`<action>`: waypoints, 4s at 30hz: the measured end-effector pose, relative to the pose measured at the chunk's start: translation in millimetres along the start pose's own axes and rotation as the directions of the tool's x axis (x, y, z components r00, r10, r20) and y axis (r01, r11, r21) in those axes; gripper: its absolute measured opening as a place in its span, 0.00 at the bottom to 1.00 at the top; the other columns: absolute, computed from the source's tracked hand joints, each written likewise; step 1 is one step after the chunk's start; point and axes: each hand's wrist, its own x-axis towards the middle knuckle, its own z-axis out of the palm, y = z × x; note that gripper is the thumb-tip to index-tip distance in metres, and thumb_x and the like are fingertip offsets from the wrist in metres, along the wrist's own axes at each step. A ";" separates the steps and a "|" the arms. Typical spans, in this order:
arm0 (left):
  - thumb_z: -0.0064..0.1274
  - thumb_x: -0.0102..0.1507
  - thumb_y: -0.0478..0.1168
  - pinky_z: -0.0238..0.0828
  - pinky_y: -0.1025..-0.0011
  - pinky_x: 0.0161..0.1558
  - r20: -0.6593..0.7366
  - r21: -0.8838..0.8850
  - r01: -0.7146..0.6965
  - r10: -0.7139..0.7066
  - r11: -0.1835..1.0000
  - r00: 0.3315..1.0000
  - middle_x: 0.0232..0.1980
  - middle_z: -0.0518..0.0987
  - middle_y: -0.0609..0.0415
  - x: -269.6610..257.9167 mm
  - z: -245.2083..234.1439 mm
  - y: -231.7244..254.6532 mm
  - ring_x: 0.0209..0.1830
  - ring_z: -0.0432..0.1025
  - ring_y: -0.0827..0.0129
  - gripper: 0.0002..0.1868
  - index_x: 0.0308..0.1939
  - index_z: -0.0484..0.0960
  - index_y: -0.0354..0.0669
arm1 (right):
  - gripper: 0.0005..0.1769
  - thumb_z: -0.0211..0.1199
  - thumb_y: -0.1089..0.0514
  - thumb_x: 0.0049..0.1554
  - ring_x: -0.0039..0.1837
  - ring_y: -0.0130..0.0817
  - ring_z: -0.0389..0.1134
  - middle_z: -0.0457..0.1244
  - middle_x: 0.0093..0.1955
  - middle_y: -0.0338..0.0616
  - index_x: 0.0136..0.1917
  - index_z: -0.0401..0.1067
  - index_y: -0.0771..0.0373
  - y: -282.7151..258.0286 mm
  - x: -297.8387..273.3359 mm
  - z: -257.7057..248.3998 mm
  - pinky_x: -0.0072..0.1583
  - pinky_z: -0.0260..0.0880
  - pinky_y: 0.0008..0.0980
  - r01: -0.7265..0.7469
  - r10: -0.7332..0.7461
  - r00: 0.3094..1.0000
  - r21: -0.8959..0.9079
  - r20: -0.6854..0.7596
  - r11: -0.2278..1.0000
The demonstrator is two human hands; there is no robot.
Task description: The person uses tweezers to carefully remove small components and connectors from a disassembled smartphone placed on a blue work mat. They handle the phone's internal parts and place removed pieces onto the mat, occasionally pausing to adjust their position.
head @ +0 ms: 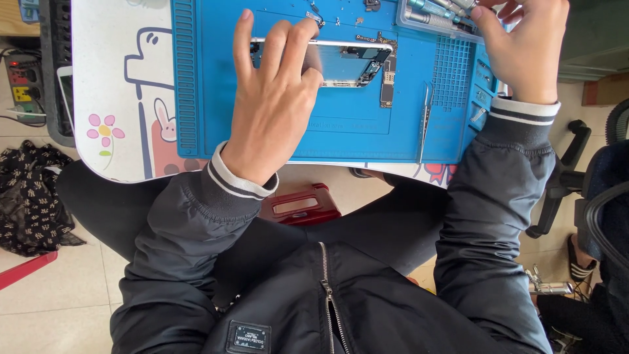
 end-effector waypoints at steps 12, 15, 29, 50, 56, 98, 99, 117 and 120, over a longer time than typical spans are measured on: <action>0.72 0.72 0.31 0.43 0.37 0.79 0.025 -0.012 0.023 -0.023 1.000 0.999 0.74 0.74 0.46 -3.0 3.5 1.9 0.72 0.68 0.51 0.07 0.42 0.88 0.42 | 0.04 0.74 0.73 0.75 0.59 0.50 0.67 0.71 0.57 0.50 0.59 0.82 0.68 -99.3 -9.3 -41.5 0.53 0.65 0.45 0.114 -0.131 0.989 -0.200 -0.074 0.973; 0.71 0.72 0.31 0.48 0.40 0.76 0.002 -0.003 0.019 -0.019 1.000 1.000 0.70 0.75 0.49 0.7 0.6 0.4 0.68 0.68 0.53 0.11 0.37 0.86 0.45 | 0.05 0.70 0.69 0.77 0.47 0.41 0.67 0.72 0.48 0.47 0.56 0.84 0.68 -133.7 -26.7 -50.8 0.52 0.65 0.40 0.090 -0.079 0.992 -0.114 0.095 0.989; 0.60 0.68 0.25 0.64 0.70 0.43 -0.178 -0.023 -0.149 0.143 0.989 0.974 0.48 0.79 0.58 10.7 -14.4 -20.0 0.38 0.67 0.68 0.14 0.42 0.73 0.47 | 0.15 0.72 0.63 0.65 0.42 0.30 0.71 0.72 0.46 0.33 0.61 0.70 0.65 -181.8 -51.8 -37.3 0.47 0.67 0.39 -0.310 0.313 0.929 -0.047 0.199 0.950; 0.55 0.70 0.26 0.53 0.71 0.31 -0.208 -0.082 -0.137 0.117 0.987 0.971 0.31 0.68 0.65 10.4 -14.0 -19.7 0.29 0.59 0.72 0.14 0.46 0.79 0.54 | 0.09 0.65 0.70 0.66 0.46 0.41 0.72 0.71 0.55 0.43 0.57 0.82 0.64 -239.5 -0.2 32.7 0.41 0.65 0.34 0.082 -0.078 0.987 0.023 -0.138 0.996; 0.56 0.71 0.28 0.52 0.71 0.31 -0.205 -0.089 -0.135 0.115 0.987 0.972 0.30 0.67 0.65 10.3 -13.1 -18.9 0.29 0.58 0.73 0.12 0.45 0.79 0.55 | 0.09 0.66 0.70 0.65 0.45 0.42 0.71 0.71 0.55 0.44 0.57 0.82 0.63 -239.8 -0.9 36.8 0.41 0.65 0.35 0.081 -0.074 0.986 0.039 -0.149 0.996; 0.54 0.72 0.29 0.54 0.72 0.34 -0.214 0.014 -0.143 0.142 0.990 0.966 0.32 0.64 0.66 13.3 -12.7 -20.2 0.30 0.58 0.73 0.12 0.46 0.77 0.55 | 0.08 0.67 0.72 0.67 0.46 0.43 0.71 0.70 0.53 0.46 0.58 0.82 0.65 -237.6 -2.1 39.2 0.44 0.66 0.35 0.087 -0.081 0.983 0.032 -0.167 0.996; 0.54 0.73 0.29 0.55 0.72 0.34 -0.211 0.006 -0.141 0.139 0.990 0.968 0.33 0.65 0.66 13.1 -12.9 -19.9 0.31 0.58 0.74 0.11 0.47 0.77 0.55 | 0.08 0.67 0.71 0.67 0.45 0.42 0.70 0.70 0.53 0.45 0.57 0.82 0.64 -237.7 -2.6 39.3 0.43 0.65 0.35 0.082 -0.076 0.984 0.033 -0.163 0.996; 0.57 0.72 0.32 0.61 0.69 0.45 -0.203 0.061 -0.075 0.086 0.995 0.975 0.44 0.74 0.62 15.2 -5.2 -16.7 0.41 0.65 0.69 0.12 0.56 0.78 0.54 | 0.08 0.48 0.61 0.72 0.42 0.45 0.61 0.60 0.47 0.60 0.56 0.67 0.65 -178.6 -10.5 -16.9 0.44 0.63 0.39 0.192 0.091 0.923 0.650 -0.375 0.735; 0.58 0.71 0.32 0.61 0.69 0.44 -0.208 0.046 -0.066 0.074 0.997 0.975 0.44 0.75 0.62 14.0 -5.6 -15.2 0.40 0.65 0.69 0.13 0.56 0.79 0.54 | 0.16 0.44 0.57 0.78 0.43 0.48 0.53 0.55 0.58 0.69 0.74 0.61 0.68 -150.4 6.1 -26.5 0.45 0.59 0.44 0.249 0.068 0.914 0.684 -0.400 0.685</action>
